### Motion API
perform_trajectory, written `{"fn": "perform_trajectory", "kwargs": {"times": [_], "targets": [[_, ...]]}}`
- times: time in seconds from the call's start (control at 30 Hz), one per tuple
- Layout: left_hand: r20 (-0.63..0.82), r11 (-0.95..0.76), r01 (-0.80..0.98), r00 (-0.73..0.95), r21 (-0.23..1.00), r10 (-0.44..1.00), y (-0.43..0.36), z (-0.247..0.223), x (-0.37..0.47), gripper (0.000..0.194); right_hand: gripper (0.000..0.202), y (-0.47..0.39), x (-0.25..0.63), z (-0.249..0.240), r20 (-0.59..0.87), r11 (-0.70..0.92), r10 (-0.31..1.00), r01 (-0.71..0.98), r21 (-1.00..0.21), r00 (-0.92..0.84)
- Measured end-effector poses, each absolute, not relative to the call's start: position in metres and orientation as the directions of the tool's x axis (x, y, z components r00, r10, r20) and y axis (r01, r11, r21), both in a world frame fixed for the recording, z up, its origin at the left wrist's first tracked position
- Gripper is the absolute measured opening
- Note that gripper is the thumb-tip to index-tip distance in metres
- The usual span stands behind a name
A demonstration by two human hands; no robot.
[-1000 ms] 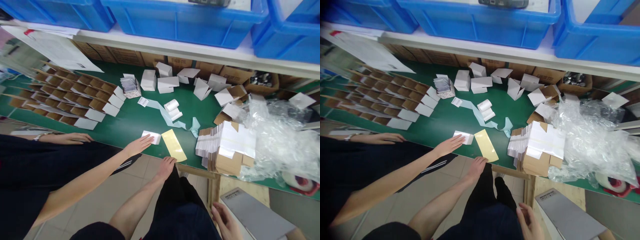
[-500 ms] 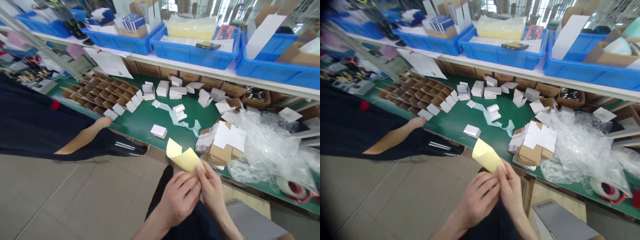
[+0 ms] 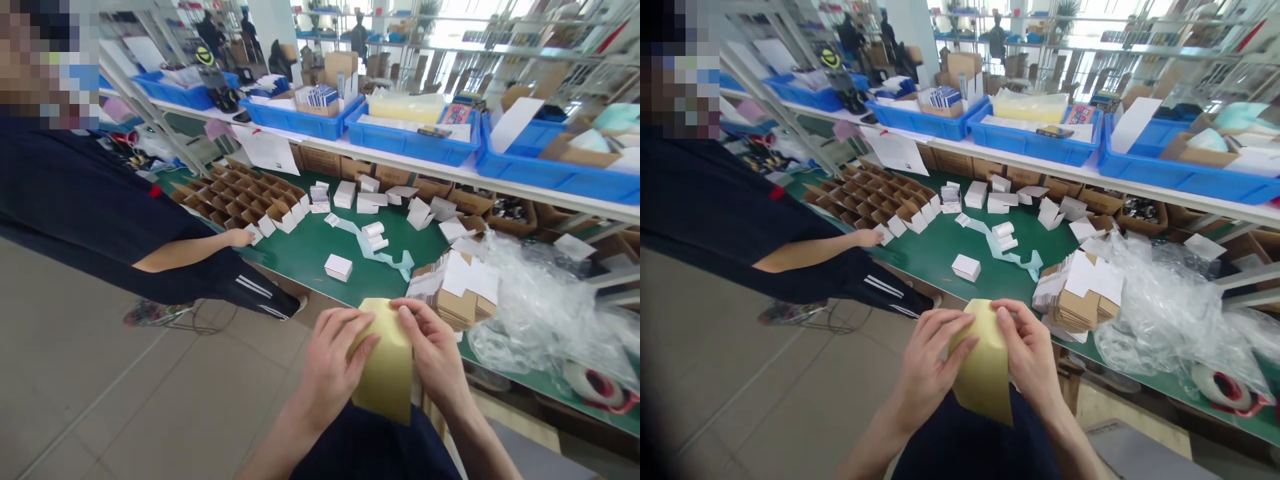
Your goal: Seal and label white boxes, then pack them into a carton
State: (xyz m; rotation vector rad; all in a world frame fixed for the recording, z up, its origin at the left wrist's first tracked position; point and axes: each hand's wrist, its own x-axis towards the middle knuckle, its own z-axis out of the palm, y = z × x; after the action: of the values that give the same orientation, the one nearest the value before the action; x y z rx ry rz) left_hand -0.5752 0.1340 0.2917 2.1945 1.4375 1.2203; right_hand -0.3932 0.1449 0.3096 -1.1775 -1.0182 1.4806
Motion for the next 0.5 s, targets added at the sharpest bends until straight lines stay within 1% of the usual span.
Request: {"fn": "perform_trajectory", "kwargs": {"times": [0.07,0.1,0.17,0.2,0.27,0.33,0.4,0.47,0.5], "targets": [[0.472,-0.452,0.633,0.152,0.628,0.868,0.128,0.29,-0.597,0.035,0.04,0.135,-0.414,0.31,-0.178,-0.203,0.973,-0.177,-0.963,-0.147],[0.464,-0.443,0.637,0.148,0.631,0.873,0.124,0.29,-0.61,0.037,0.046,0.13,-0.425,0.31,-0.165,-0.195,0.97,-0.168,-0.966,-0.177],[0.467,-0.435,0.659,0.141,0.613,0.873,0.117,0.289,-0.636,0.041,0.06,0.119,-0.45,0.307,-0.146,-0.176,0.967,-0.129,-0.976,-0.21],[0.474,-0.438,0.673,0.146,0.596,0.869,0.113,0.288,-0.65,0.043,0.062,0.113,-0.463,0.305,-0.147,-0.172,0.966,-0.104,-0.98,-0.212],[0.484,-0.457,0.692,0.175,0.559,0.857,0.106,0.284,-0.675,0.043,0.056,0.104,-0.487,0.299,-0.153,-0.165,0.969,-0.044,-0.985,-0.194],[0.482,-0.487,0.688,0.223,0.538,0.848,0.1,0.279,-0.697,0.038,0.043,0.096,-0.509,0.292,-0.122,-0.115,0.98,0.052,-0.992,-0.16],[0.458,-0.503,0.664,0.262,0.553,0.849,0.094,0.273,-0.716,0.03,0.031,0.089,-0.526,0.285,-0.053,-0.023,0.989,0.207,-0.978,-0.138],[0.428,-0.502,0.63,0.282,0.592,0.859,0.09,0.269,-0.733,0.024,0.021,0.083,-0.541,0.282,0.028,0.081,0.988,0.355,-0.931,-0.152],[0.422,-0.501,0.615,0.284,0.609,0.861,0.087,0.267,-0.741,0.022,0.019,0.081,-0.547,0.282,0.057,0.12,0.985,0.402,-0.908,-0.165]]}}
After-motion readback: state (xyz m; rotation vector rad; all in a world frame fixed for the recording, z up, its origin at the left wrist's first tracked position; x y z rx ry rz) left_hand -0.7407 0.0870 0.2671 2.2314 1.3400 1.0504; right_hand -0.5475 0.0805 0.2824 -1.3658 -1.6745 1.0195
